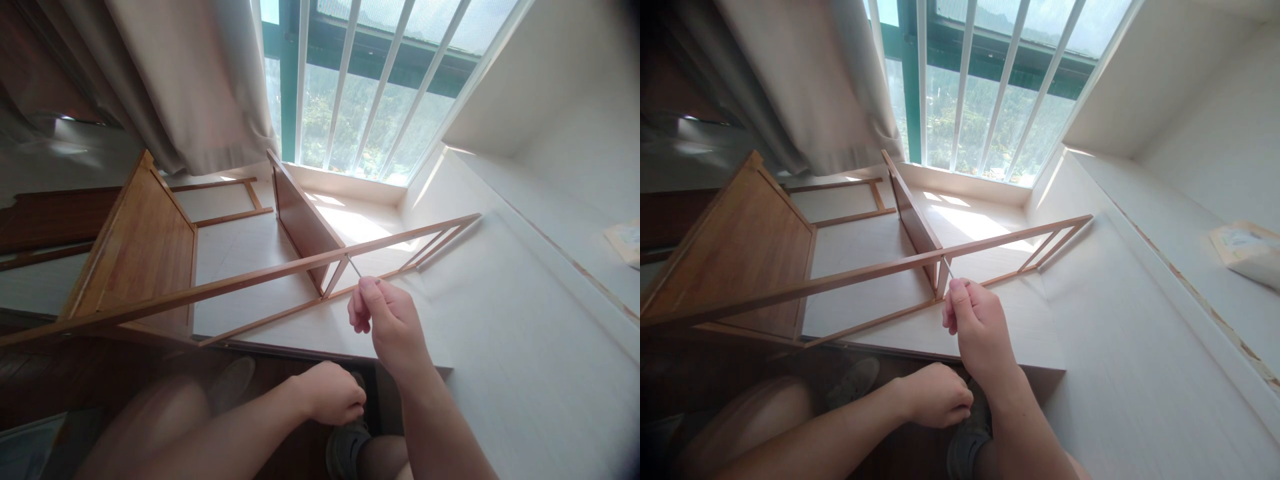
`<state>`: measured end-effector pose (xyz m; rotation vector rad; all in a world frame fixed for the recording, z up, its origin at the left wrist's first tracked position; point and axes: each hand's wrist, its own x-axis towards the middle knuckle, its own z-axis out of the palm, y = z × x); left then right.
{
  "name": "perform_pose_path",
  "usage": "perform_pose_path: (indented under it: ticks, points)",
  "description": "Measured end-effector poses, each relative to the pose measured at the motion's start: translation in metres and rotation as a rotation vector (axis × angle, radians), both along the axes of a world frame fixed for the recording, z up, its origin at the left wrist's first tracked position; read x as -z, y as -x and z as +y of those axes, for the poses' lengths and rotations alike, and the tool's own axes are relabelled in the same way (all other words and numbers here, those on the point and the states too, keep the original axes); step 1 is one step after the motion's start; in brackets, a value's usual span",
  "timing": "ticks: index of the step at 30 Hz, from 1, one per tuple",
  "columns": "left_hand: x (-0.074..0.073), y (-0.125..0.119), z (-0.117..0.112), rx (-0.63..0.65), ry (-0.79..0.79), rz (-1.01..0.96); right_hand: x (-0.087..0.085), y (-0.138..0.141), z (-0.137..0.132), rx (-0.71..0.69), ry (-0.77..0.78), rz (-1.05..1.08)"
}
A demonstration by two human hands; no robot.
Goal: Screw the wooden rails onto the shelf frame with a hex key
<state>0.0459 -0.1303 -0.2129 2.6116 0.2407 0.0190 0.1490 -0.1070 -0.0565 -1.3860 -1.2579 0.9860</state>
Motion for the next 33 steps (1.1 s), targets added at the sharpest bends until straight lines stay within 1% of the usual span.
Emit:
perform_pose_path:
  ticks: [6,12,20,29,31,33]
  points:
    - [0.002,0.000,0.001,0.006,0.006,-0.004,-0.001,0.002,0.004,-0.030,0.112,0.305]
    - [0.001,0.000,0.001,0.002,0.010,-0.005,-0.004,0.005,0.004,-0.063,0.151,0.512]
    - [-0.003,0.001,0.002,-0.005,0.031,0.012,-0.003,0.006,0.004,-0.075,0.165,0.654]
    - [-0.004,0.001,0.004,0.000,0.014,0.000,-0.007,0.007,0.005,-0.114,0.242,0.818]
    - [-0.007,0.001,0.007,-0.006,0.009,0.002,-0.007,0.008,0.005,-0.121,0.252,0.844]
    - [-0.016,0.003,0.013,-0.020,0.012,0.003,-0.007,0.008,0.006,-0.118,0.254,0.855]
